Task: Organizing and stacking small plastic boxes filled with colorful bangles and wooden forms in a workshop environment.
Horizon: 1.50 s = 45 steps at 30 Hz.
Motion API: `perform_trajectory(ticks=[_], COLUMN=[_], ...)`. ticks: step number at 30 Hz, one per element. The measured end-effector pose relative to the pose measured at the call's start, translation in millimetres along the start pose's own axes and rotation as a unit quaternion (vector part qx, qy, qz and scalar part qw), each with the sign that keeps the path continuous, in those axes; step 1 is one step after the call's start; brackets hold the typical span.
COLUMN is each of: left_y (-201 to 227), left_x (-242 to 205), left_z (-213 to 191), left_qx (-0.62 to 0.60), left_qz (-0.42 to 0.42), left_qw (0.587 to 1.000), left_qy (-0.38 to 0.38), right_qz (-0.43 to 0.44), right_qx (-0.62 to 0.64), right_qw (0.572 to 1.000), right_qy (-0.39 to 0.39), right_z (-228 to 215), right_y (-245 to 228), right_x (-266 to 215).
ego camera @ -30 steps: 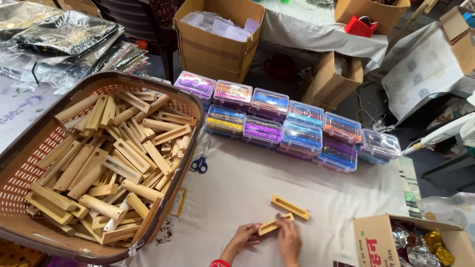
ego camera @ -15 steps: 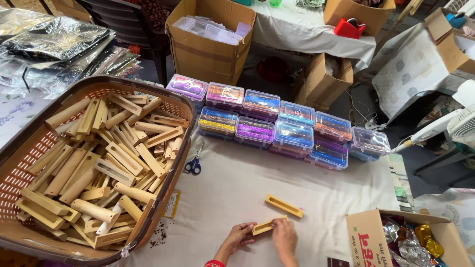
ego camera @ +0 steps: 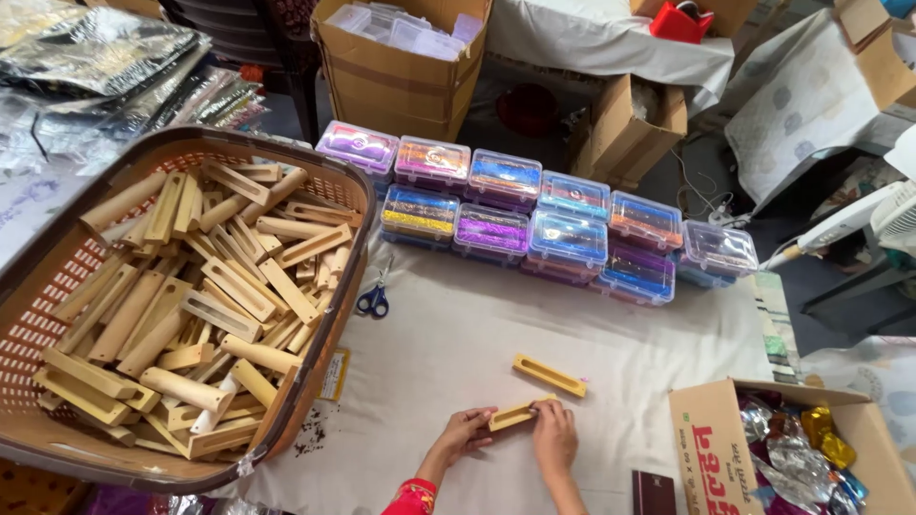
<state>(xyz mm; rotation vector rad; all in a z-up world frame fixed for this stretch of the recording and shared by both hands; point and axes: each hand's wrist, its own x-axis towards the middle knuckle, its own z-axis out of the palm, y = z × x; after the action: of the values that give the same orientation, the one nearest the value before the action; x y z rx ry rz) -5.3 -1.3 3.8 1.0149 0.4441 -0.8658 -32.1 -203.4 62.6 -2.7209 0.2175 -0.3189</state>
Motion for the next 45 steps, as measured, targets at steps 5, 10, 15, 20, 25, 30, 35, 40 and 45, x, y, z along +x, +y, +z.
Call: perform_trajectory(ticks=[5,10,15,20,25,30,35,40,45], left_y=[-5.9,-9.9,-25.4,-20.9,-20.0,-19.0,-17.9,-19.9,-26.8], left_x=[9.6,10.8,29.5,18.8,14.7,16.9,22.2,14.0,13.2], left_z=[-8.4,-11.0,-12.8,-11.2,-9.0,-8.1,-14.9,-12.2,-12.4], left_qx=[-0.006,0.012,0.030,0.021,0.028,0.035,0.024,0.010,0.011], left_qz=[0.014,0.005,0.060,0.076,0.067,0.074,0.066,0.044,0.067], left_qw=[1.000,1.000,0.998,0.997,0.997,0.996,0.997,0.999,0.997], left_qy=[-0.006,-0.003,0.018,0.018,0.038,0.033,0.021,0.002,0.027], right_qz=[-0.052,-0.053,-0.033,-0.035,-0.042,0.029,-0.021,-0.095,-0.093], right_qx=[0.037,0.098,0.045,0.115,0.143,0.067,0.076,0.122,0.097], right_qw=[0.998,0.993,0.998,0.993,0.989,0.997,0.997,0.986,0.991], right_qy=[-0.006,-0.044,-0.018,-0.022,-0.019,0.015,0.014,-0.058,0.008], right_z=[9.1,-6.0,-27.2,-3.7,-14.1,-34.5,-10.0,-35.1,-34.5], right_y=[-47.9,-20.7,8.8,-46.3,-21.2,-6.2,-57.0,-44.7,0.6], right_x=[-29.7,-21.2,3.2,-34.7,-26.4,-10.1,-38.7,-21.9,-2.3])
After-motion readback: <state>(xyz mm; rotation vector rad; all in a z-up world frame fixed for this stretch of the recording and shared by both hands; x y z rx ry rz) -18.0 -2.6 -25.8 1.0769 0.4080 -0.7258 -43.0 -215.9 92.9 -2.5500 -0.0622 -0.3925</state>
